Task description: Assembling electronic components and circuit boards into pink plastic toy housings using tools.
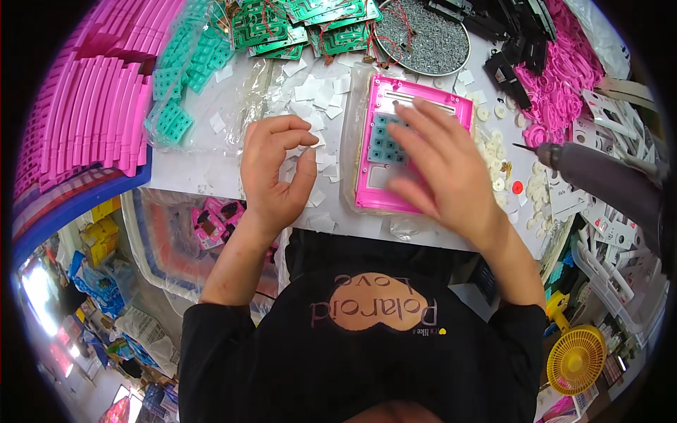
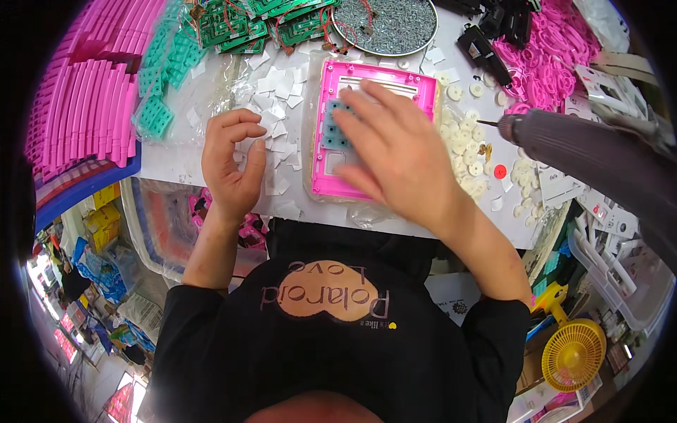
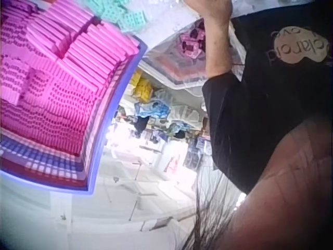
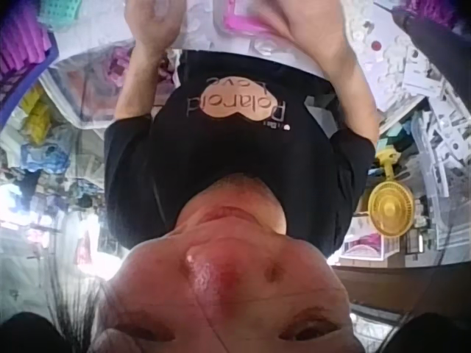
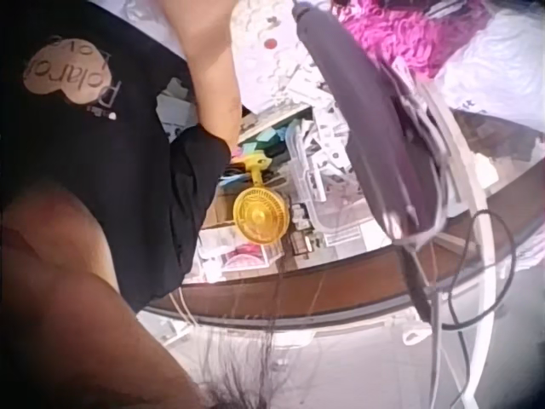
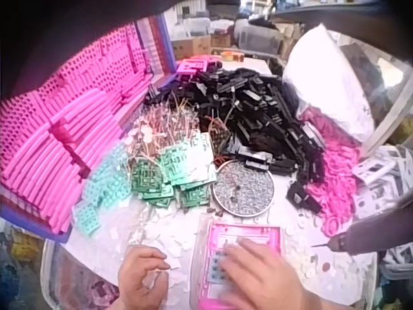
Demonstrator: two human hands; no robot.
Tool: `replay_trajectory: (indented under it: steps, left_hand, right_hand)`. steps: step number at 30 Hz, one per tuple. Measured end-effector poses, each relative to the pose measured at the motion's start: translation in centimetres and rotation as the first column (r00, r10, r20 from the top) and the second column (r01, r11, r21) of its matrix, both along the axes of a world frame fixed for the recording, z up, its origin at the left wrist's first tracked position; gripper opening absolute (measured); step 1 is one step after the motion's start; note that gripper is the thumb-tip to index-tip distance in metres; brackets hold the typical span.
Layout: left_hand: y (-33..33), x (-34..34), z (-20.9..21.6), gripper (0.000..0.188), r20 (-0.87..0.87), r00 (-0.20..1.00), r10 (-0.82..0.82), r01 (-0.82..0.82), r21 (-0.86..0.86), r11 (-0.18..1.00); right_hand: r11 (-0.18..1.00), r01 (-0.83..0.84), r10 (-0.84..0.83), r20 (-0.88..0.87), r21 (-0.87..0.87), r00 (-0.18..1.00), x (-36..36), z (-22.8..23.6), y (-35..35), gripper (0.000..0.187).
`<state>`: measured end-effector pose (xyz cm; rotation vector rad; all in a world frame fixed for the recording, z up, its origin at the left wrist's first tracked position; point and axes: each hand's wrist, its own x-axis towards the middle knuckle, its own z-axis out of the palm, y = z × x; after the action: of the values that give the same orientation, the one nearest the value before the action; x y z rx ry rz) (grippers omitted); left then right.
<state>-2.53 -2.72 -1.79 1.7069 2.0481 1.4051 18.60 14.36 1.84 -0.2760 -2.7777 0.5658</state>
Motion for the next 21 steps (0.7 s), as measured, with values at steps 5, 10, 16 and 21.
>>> replay_trajectory:
  steps: [5, 10, 16, 21]
  left_hand:
    - [3.2, -2.5, 1.6, 0.020, -0.161, 0.986, -0.046, 0.057, 0.062, 0.996]
    - [8.3, -7.4, 3.1, 0.017, -0.483, 0.872, -0.082, 0.098, 0.008, 0.995]
    - [14.2, -9.3, 4.5, 0.050, -0.739, 0.669, 0.080, -0.095, 0.022, 0.995]
    - [15.9, -9.9, 5.3, 0.063, -0.778, 0.627, -0.017, -0.244, -0.217, 0.945]
  right_hand:
    - [0.998, -0.065, 0.061, 0.357, 0.000, 0.932, 0.2, 0.0, -2.6, 0.101]
    - [0.992, -0.107, 0.073, 0.388, 0.067, 0.919, 0.5, -0.1, -2.4, 0.100]
    - [0.994, -0.091, 0.057, 0.403, 0.066, 0.913, 0.4, 0.2, -2.4, 0.098]
    - [0.993, -0.082, 0.045, 0.367, 0.087, 0.929, 0.6, -0.2, -2.5, 0.094]
